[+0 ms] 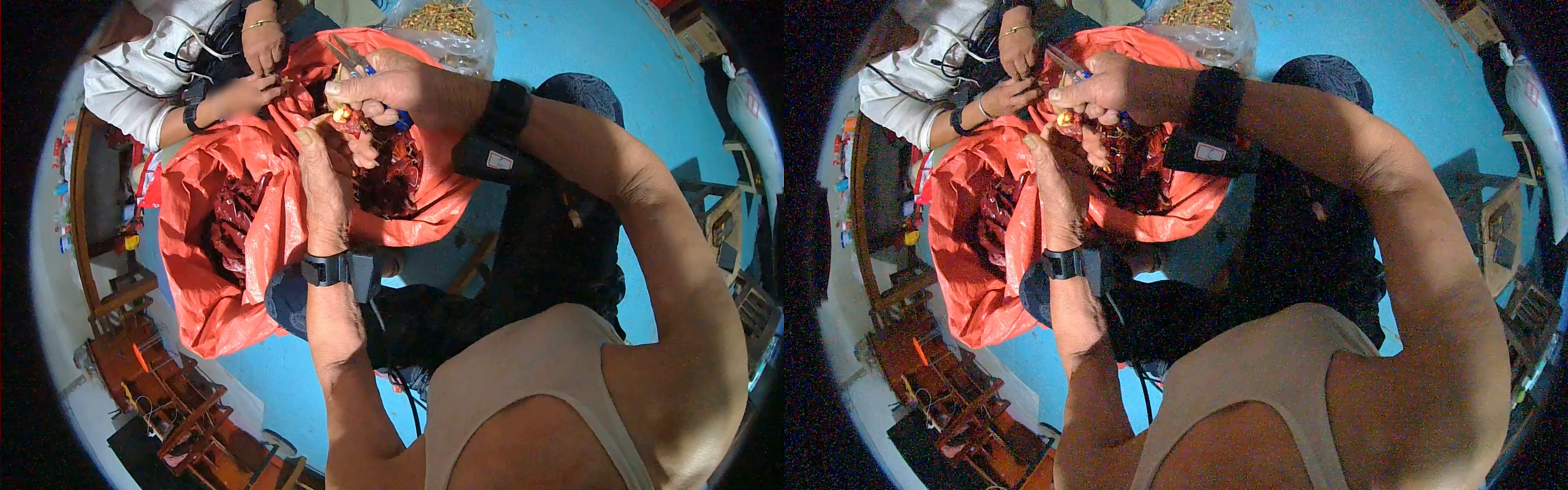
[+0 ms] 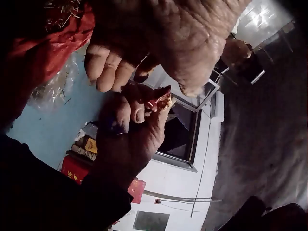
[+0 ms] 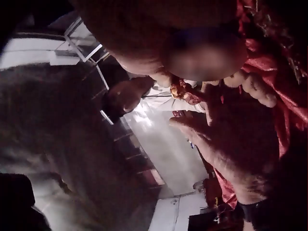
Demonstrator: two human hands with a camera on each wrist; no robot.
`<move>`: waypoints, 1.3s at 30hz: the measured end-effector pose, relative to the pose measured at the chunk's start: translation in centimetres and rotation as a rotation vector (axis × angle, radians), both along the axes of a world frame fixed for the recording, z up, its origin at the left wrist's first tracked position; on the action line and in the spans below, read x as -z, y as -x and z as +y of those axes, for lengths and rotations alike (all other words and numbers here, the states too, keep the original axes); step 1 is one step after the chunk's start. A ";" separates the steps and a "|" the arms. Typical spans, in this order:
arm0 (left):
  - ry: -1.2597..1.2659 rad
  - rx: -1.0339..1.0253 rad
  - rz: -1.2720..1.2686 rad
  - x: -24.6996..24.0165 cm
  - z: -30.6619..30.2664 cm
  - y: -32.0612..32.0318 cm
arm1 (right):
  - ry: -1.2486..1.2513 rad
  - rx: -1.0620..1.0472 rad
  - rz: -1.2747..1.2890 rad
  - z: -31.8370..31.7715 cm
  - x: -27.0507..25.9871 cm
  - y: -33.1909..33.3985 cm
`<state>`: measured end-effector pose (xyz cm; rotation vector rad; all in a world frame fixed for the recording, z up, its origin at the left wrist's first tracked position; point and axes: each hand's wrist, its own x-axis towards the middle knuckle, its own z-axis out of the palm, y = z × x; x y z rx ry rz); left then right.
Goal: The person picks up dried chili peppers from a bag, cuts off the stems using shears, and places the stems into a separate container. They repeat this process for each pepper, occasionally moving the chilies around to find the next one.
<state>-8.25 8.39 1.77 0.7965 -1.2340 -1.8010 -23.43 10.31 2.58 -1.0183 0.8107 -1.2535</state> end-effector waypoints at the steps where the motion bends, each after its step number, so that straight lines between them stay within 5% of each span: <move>1: 0.013 0.095 -0.003 0.3 -0.3 -0.4 | 0.000 -0.001 0.001 0.1 -0.1 -0.1; 6: 0.090 0.224 -0.055 0.0 -0.2 -0.4 | 0.194 0.073 0.289 0.5 -0.1 -0.4; 9: 0.090 0.165 -0.050 -0.1 -0.4 -0.7 | 0.063 0.100 0.206 0.5 -0.1 -0.7; 11: 0.586 -0.001 -0.426 0.2 -0.9 -0.9 | 0.068 0.112 0.243 0.6 -0.2 -0.5; 12: 0.582 0.002 -0.427 0.4 -0.9 -0.9 | 0.072 0.125 0.279 0.7 -0.2 -0.5; 14: 1.103 -0.214 -0.663 0.8 -0.9 -0.9 | 0.066 0.121 0.294 0.8 -0.1 -0.5; 19: 1.556 -0.214 -0.843 0.2 -1.5 -1.2 | 0.216 0.177 0.340 0.0 0.9 -1.0; 23: 1.558 -0.229 -0.728 0.4 -1.5 -1.2 | 0.067 0.110 0.147 0.9 0.4 -1.2; 25: 1.194 -0.306 -0.512 0.7 -1.0 -0.7 | 0.000 0.012 -0.014 1.1 0.5 -1.5; 28: 1.036 -0.318 -0.537 0.9 -0.9 0.4 | 0.020 0.168 -0.075 0.6 0.7 -2.4; 30: 0.958 -0.322 -0.543 0.8 -1.0 0.6 | 0.264 0.399 0.283 -0.4 0.7 -1.7; 33: 0.885 -0.283 -0.592 0.7 -2.2 -0.7 | 0.064 0.496 0.108 -0.9 -3.1 2.0; 35: 1.051 -0.497 -0.581 0.1 -3.4 -2.4 | -0.085 0.492 0.058 -2.1 -3.8 3.9; 37: 1.153 -0.657 -0.866 -1.9 -5.6 -6.2 | 0.031 0.406 -0.172 -3.6 -2.9 5.3; 39: 1.097 -0.840 -1.635 -3.0 -7.6 -10.4 | 0.018 0.269 -0.175 -3.8 -2.2 6.4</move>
